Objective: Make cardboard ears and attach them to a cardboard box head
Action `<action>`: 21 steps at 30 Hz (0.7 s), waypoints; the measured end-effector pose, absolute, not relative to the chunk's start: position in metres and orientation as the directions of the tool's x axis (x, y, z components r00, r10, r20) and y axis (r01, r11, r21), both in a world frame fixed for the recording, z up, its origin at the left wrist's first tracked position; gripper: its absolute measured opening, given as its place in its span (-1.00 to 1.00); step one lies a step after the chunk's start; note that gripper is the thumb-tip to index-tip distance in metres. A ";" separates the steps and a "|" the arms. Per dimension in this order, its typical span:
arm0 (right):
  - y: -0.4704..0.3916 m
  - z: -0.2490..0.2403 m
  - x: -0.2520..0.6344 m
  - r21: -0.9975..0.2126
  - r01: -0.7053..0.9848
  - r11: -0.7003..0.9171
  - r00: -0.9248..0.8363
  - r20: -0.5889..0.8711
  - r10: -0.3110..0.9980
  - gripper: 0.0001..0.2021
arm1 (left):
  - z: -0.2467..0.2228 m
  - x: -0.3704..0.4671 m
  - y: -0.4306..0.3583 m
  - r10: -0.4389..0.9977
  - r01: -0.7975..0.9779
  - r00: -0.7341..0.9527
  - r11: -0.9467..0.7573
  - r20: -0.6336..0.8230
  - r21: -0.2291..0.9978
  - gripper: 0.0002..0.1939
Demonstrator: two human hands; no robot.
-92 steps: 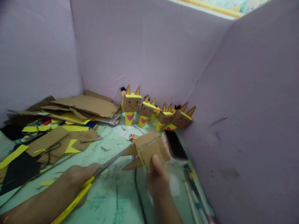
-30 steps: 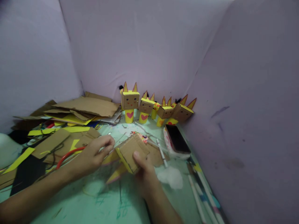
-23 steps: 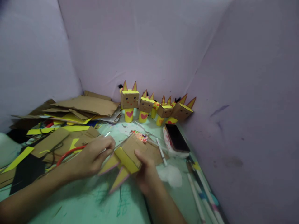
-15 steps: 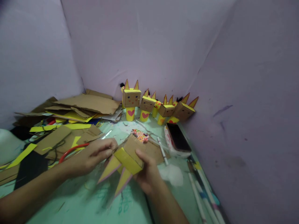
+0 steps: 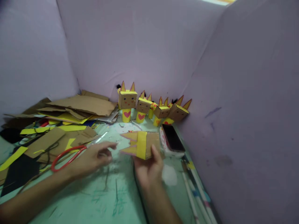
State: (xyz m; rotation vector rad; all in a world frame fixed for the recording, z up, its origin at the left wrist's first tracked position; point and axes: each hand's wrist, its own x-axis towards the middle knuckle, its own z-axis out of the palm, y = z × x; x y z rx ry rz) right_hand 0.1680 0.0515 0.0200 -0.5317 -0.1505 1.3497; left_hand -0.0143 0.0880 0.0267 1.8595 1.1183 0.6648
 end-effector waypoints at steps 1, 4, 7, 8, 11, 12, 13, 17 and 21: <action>0.052 0.018 0.168 -0.438 -0.890 0.131 0.229 -0.179 0.957 -0.62 | 0.023 -0.009 0.081 0.863 0.373 0.505 -0.200 -0.018 0.906 -0.48; 0.050 0.014 0.163 -0.440 -0.891 0.115 0.193 -0.135 0.972 -0.56 | 0.009 0.008 0.060 0.826 0.193 0.564 -0.137 0.004 0.972 -0.18; 0.045 0.015 0.152 -0.518 -0.852 0.082 0.142 -0.077 0.987 -0.49 | 0.003 0.021 0.051 0.848 0.133 0.522 -0.191 0.095 0.972 -0.12; 0.042 0.015 0.148 -0.555 -0.830 0.059 0.114 -0.066 0.991 -0.47 | 0.003 0.024 0.050 0.859 0.118 0.496 -0.212 0.127 0.970 -0.13; 0.033 0.011 0.134 -0.631 -0.775 -0.035 0.027 -0.089 0.996 -0.48 | 0.012 0.027 0.050 0.893 -0.032 0.417 -0.173 0.170 0.984 -0.12; 0.031 0.009 0.130 -0.646 -0.761 -0.060 0.002 -0.095 0.996 -0.50 | 0.016 0.026 0.050 0.905 -0.113 0.393 -0.127 0.162 0.985 -0.09; 0.029 0.006 0.127 -0.662 -0.745 -0.075 -0.023 -0.087 0.996 -0.52 | 0.020 0.025 0.050 0.918 -0.186 0.367 -0.083 0.148 0.979 -0.06; 0.027 0.000 0.130 -0.746 -0.663 -0.064 -0.082 -0.013 0.997 -0.45 | 0.031 0.009 0.059 0.930 -0.295 0.347 -0.012 0.119 0.955 -0.15; 0.035 0.001 0.149 -0.825 -0.551 0.129 0.169 0.042 0.985 -0.36 | 0.030 -0.012 0.077 0.884 -0.234 0.457 0.009 0.102 0.972 -0.20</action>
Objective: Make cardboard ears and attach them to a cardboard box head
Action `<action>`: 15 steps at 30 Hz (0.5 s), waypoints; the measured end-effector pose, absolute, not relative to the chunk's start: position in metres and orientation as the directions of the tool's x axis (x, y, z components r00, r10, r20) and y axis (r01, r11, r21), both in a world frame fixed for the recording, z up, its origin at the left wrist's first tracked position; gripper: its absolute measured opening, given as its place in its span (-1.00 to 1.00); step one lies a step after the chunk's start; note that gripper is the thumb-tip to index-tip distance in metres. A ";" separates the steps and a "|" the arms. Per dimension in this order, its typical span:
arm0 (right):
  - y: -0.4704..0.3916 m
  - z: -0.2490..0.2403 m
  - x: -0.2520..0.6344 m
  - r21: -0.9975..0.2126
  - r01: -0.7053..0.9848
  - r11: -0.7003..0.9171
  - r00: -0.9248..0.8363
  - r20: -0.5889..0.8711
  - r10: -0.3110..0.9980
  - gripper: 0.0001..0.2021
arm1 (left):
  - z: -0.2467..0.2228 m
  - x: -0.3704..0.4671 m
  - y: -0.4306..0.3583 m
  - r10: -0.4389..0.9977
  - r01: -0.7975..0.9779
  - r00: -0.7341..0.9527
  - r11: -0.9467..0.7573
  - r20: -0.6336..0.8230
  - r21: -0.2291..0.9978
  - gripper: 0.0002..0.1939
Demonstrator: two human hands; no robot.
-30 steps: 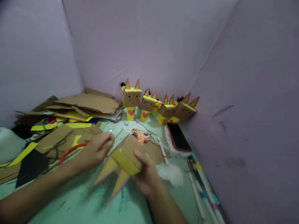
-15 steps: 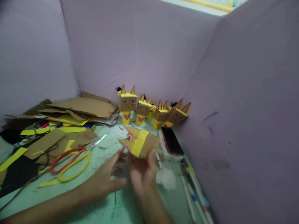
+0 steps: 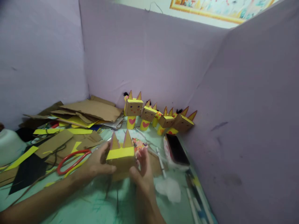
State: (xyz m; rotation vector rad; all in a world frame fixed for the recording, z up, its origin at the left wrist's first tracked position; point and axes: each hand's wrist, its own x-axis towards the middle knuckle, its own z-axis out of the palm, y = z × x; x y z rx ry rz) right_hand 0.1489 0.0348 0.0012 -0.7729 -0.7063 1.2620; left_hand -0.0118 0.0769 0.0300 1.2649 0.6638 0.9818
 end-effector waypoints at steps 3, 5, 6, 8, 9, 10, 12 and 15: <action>0.041 0.003 0.161 -0.887 -0.436 0.153 0.186 0.077 0.980 -0.35 | 0.024 -0.020 0.084 0.829 -0.187 0.553 0.024 0.085 0.982 -0.15; 0.043 0.003 0.163 -0.919 -0.385 0.086 0.086 0.057 0.995 -0.39 | 0.020 -0.021 0.084 0.809 -0.185 0.581 0.026 0.088 0.982 -0.13; 0.044 0.003 0.163 -0.929 -0.364 0.061 0.050 0.046 0.998 -0.41 | 0.017 -0.021 0.083 0.806 -0.192 0.585 0.032 0.089 0.981 -0.12; 0.045 0.000 0.162 -0.941 -0.337 0.040 0.022 0.035 0.999 -0.45 | 0.014 -0.019 0.082 0.802 -0.216 0.590 0.053 0.088 0.975 -0.09; 0.046 -0.002 0.162 -0.942 -0.333 0.039 0.021 0.034 0.999 -0.47 | 0.012 -0.018 0.082 0.797 -0.222 0.598 0.064 0.084 0.973 -0.09; 0.046 -0.003 0.161 -0.943 -0.332 0.035 0.016 0.032 0.999 -0.49 | 0.011 -0.017 0.082 0.792 -0.221 0.605 0.068 0.082 0.973 -0.10; 0.047 -0.005 0.162 -0.941 -0.338 0.026 -0.009 0.030 1.000 -0.50 | 0.008 -0.017 0.082 0.790 -0.205 0.607 0.055 0.083 0.977 -0.16; 0.047 -0.002 0.163 -0.938 -0.346 0.017 -0.059 0.040 0.997 -0.50 | 0.007 -0.018 0.083 0.799 -0.146 0.597 0.027 0.067 0.989 -0.23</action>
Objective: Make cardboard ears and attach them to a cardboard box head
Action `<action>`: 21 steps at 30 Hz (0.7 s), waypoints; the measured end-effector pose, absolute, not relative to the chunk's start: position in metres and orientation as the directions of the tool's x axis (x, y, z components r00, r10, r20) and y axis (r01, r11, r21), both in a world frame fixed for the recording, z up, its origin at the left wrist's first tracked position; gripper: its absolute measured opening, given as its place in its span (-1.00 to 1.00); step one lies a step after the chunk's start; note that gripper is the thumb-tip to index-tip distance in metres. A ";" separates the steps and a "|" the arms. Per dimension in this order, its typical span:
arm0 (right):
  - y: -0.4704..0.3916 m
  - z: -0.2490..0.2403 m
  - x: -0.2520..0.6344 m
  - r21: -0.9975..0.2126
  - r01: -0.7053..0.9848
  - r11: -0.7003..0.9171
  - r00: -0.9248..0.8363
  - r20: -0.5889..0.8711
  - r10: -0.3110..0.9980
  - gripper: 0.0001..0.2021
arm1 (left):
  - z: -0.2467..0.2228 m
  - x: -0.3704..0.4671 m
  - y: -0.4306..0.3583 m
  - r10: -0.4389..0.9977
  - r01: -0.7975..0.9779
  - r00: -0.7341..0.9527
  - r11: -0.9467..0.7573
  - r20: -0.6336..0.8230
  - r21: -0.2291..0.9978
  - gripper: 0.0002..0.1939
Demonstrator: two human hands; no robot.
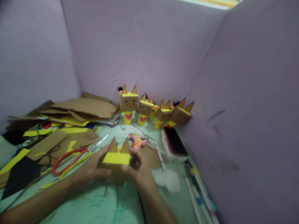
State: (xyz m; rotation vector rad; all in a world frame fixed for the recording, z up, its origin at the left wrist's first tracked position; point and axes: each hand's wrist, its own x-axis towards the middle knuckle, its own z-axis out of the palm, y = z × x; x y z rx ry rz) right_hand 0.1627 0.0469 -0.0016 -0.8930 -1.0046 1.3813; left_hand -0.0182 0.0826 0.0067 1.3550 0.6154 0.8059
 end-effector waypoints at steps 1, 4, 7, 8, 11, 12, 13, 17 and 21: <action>0.046 0.001 0.163 -0.941 -0.339 0.008 -0.080 0.037 0.996 -0.51 | 0.007 -0.019 0.083 0.807 -0.116 0.587 0.013 0.058 0.993 -0.21; 0.044 0.008 0.162 -0.961 -0.275 -0.030 -0.136 0.008 0.991 -0.51 | 0.010 -0.023 0.082 0.836 0.025 0.546 -0.088 0.060 0.996 -0.12; 0.042 0.010 0.163 -0.982 -0.188 -0.020 -0.141 0.006 0.990 -0.40 | 0.015 -0.026 0.083 0.830 0.172 0.551 -0.221 0.092 0.960 -0.15; 0.041 0.010 0.164 -0.986 -0.167 -0.006 -0.130 0.016 0.991 -0.36 | 0.016 -0.028 0.083 0.820 0.195 0.564 -0.252 0.102 0.948 -0.18; 0.042 0.007 0.167 -0.990 -0.140 0.023 -0.065 0.033 0.997 -0.38 | 0.016 -0.032 0.086 0.811 0.192 0.569 -0.291 0.135 0.937 -0.22; 0.042 0.006 0.168 -0.990 -0.136 0.025 -0.041 0.031 0.999 -0.42 | 0.015 -0.033 0.087 0.820 0.193 0.555 -0.289 0.138 0.938 -0.21; 0.043 0.005 0.169 -0.990 -0.135 0.027 -0.021 0.030 0.999 -0.47 | 0.015 -0.033 0.088 0.831 0.198 0.541 -0.278 0.131 0.940 -0.19; 0.045 0.002 0.167 -0.989 -0.146 0.032 0.024 0.029 0.999 -0.58 | 0.012 -0.034 0.088 0.838 0.198 0.540 -0.215 0.077 0.956 -0.14; 0.044 0.001 0.166 -0.988 -0.151 0.044 0.007 0.044 0.999 -0.56 | 0.013 -0.032 0.087 0.838 0.208 0.542 -0.209 0.066 0.956 -0.13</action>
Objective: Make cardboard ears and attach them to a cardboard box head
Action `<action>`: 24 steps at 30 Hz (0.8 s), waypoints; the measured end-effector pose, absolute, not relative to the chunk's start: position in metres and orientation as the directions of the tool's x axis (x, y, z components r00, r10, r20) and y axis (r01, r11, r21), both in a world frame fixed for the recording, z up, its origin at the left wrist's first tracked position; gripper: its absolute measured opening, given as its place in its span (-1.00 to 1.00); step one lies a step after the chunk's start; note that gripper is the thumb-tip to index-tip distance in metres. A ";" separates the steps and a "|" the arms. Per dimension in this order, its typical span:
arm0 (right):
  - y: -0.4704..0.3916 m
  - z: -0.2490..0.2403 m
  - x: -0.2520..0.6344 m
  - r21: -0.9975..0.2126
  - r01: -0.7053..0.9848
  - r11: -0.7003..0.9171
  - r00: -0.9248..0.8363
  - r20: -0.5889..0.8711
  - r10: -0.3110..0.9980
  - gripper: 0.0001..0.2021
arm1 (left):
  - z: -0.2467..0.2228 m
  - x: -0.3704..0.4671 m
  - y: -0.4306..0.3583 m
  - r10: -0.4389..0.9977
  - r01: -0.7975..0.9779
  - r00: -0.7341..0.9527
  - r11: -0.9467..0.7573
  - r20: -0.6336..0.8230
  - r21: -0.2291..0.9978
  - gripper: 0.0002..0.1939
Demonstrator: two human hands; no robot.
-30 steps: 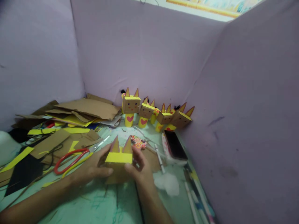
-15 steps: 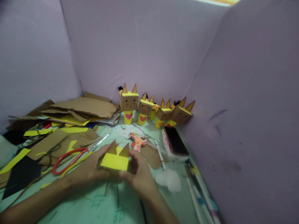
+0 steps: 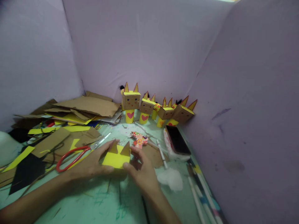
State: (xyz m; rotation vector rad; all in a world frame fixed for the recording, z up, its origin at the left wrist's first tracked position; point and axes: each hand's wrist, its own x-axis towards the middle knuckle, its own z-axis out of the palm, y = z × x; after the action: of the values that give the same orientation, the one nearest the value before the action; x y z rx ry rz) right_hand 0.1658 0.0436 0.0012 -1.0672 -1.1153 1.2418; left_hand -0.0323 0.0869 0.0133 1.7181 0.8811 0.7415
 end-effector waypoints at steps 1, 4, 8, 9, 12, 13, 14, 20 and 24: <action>0.043 0.001 0.166 -0.987 -0.153 0.046 -0.005 0.047 0.999 -0.55 | 0.014 -0.032 0.087 0.842 0.220 0.535 -0.215 0.066 0.952 -0.13; 0.043 0.001 0.166 -0.987 -0.158 0.033 -0.034 0.039 0.999 -0.52 | 0.016 -0.031 0.087 0.842 0.225 0.538 -0.202 0.051 0.953 -0.10; 0.042 0.004 0.165 -0.987 -0.163 0.009 -0.053 0.018 0.998 -0.47 | 0.018 -0.030 0.087 0.841 0.222 0.541 -0.174 0.027 0.959 -0.08; 0.042 0.005 0.165 -0.987 -0.159 0.004 -0.058 0.014 0.998 -0.46 | 0.018 -0.030 0.086 0.843 0.225 0.538 -0.173 0.025 0.959 -0.08; 0.042 0.007 0.164 -0.992 -0.128 -0.004 -0.068 0.005 0.998 -0.44 | 0.017 -0.031 0.087 0.845 0.226 0.535 -0.173 0.027 0.959 -0.09; 0.041 0.007 0.164 -0.993 -0.116 -0.003 -0.074 0.006 0.997 -0.44 | 0.017 -0.031 0.087 0.846 0.223 0.532 -0.174 0.030 0.959 -0.09; 0.042 0.006 0.164 -0.994 -0.107 -0.002 -0.079 0.007 0.997 -0.43 | 0.016 -0.031 0.087 0.848 0.218 0.529 -0.177 0.036 0.960 -0.09; 0.043 0.002 0.166 -0.997 -0.072 0.005 -0.092 0.012 0.996 -0.39 | 0.015 -0.029 0.087 0.847 0.143 0.531 -0.117 0.024 0.983 -0.09; 0.043 0.004 0.166 -0.998 -0.055 0.020 -0.095 0.025 0.995 -0.35 | 0.021 -0.027 0.086 0.845 0.010 0.533 -0.050 0.037 0.999 -0.14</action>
State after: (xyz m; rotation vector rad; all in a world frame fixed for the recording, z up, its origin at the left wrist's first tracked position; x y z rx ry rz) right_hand 0.1662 0.0428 0.0036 -1.1056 -1.2496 1.2872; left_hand -0.0275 0.0860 0.0208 1.4732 0.7790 0.8040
